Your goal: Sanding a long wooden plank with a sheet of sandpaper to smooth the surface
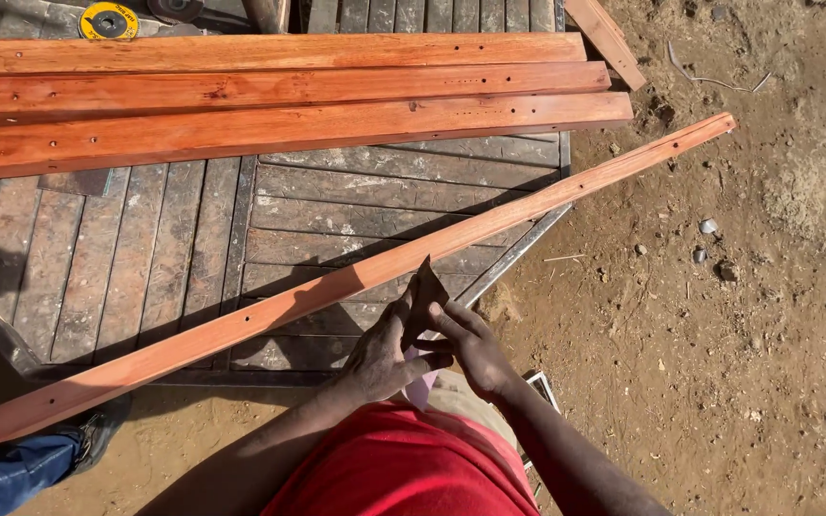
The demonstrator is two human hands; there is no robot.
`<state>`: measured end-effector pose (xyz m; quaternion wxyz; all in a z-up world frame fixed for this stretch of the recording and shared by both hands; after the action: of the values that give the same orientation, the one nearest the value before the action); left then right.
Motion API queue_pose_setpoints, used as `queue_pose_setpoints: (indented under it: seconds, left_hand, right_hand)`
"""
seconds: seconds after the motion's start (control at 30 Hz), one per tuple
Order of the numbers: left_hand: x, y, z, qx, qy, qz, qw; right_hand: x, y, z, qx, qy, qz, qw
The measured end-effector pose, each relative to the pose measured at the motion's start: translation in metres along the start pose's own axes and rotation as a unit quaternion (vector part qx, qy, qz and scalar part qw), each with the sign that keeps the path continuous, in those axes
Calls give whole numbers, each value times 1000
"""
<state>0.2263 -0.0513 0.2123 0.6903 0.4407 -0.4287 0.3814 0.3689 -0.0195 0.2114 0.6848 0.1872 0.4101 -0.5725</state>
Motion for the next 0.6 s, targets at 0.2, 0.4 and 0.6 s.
queue_pose_setpoints:
  seconds: [0.2,0.4,0.6]
  left_hand:
    - [-78,-16,-17,34,226,35,973]
    - [-66,-23,-34,-8,162,-16,987]
    - [-77,-45,-70,-90,209,45,973]
  right_hand:
    - [-1,24,-11,53,66,58,995]
    - [-26,33,1,35,53,-9,998]
    - [-17,62,-13,33,-5,-117,993]
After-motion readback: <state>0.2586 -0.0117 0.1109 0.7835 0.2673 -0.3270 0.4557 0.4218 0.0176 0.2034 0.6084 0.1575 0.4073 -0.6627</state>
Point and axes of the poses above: each hand's wrist, its own z-axis away from the middle knuckle, its own y-axis out of the back of the hand, x = y × z, the point moved 3 cm from there along -z, towards the middle knuckle, and after that the axes turned 11 degrees about -x, right-handed, at the moved point
